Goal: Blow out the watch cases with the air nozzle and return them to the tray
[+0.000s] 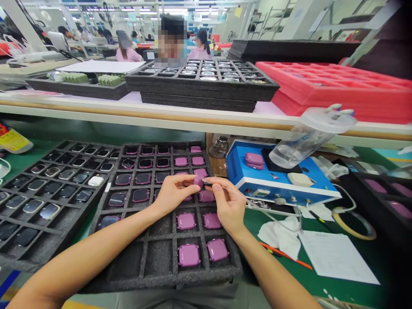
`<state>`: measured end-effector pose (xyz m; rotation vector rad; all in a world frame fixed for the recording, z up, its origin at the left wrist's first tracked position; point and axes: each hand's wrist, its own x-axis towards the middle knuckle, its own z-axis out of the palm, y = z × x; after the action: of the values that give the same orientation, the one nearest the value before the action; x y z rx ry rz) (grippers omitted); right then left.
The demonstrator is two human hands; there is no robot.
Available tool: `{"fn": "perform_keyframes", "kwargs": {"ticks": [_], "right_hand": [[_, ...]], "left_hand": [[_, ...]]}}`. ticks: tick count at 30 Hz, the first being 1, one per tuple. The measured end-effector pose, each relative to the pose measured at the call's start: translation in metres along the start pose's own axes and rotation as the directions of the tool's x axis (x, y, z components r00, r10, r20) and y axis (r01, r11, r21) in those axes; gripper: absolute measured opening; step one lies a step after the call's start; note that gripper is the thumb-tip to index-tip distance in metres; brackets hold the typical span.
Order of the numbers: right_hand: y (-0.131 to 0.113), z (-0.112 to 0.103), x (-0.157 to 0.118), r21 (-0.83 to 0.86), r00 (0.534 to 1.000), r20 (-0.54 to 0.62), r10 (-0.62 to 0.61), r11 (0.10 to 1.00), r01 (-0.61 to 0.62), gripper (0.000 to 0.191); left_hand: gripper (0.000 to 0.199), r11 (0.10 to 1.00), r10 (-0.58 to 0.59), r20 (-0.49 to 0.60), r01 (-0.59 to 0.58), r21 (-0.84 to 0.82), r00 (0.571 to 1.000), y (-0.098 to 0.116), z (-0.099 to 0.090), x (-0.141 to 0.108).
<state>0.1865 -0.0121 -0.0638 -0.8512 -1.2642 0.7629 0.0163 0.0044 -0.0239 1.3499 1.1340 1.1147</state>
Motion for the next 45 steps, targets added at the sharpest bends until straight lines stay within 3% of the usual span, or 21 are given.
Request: {"fn": "perform_keyframes", "kwargs": {"ticks": [24, 35, 39, 42, 45], "right_hand": [[0.004, 0.0, 0.006, 0.033, 1.0, 0.007, -0.017, 0.999, 0.017, 0.017], [0.004, 0.0, 0.005, 0.055, 0.999, 0.016, -0.031, 0.998, 0.03, 0.017], [0.003, -0.001, 0.004, 0.066, 0.999, 0.027, -0.042, 0.997, 0.04, 0.017], [0.001, -0.002, 0.002, 0.063, 0.999, 0.009, -0.05, 0.997, 0.049, 0.016], [0.001, -0.003, 0.0, 0.058, 0.999, -0.024, -0.032, 0.998, 0.033, 0.016]], "left_hand": [[0.045, 0.997, -0.012, -0.017, 0.011, -0.072, 1.0, 0.001, -0.001, 0.007], [0.044, 0.999, 0.018, -0.013, -0.018, 0.047, 1.0, 0.011, -0.003, 0.005], [0.044, 0.991, 0.024, 0.02, -0.027, 0.131, 1.0, 0.013, -0.003, 0.001], [0.04, 0.951, 0.078, 0.081, -0.098, 0.293, 0.994, 0.016, -0.01, 0.009], [0.038, 0.785, 0.184, 0.09, -0.201, 0.585, 0.979, 0.022, -0.026, 0.041]]}}
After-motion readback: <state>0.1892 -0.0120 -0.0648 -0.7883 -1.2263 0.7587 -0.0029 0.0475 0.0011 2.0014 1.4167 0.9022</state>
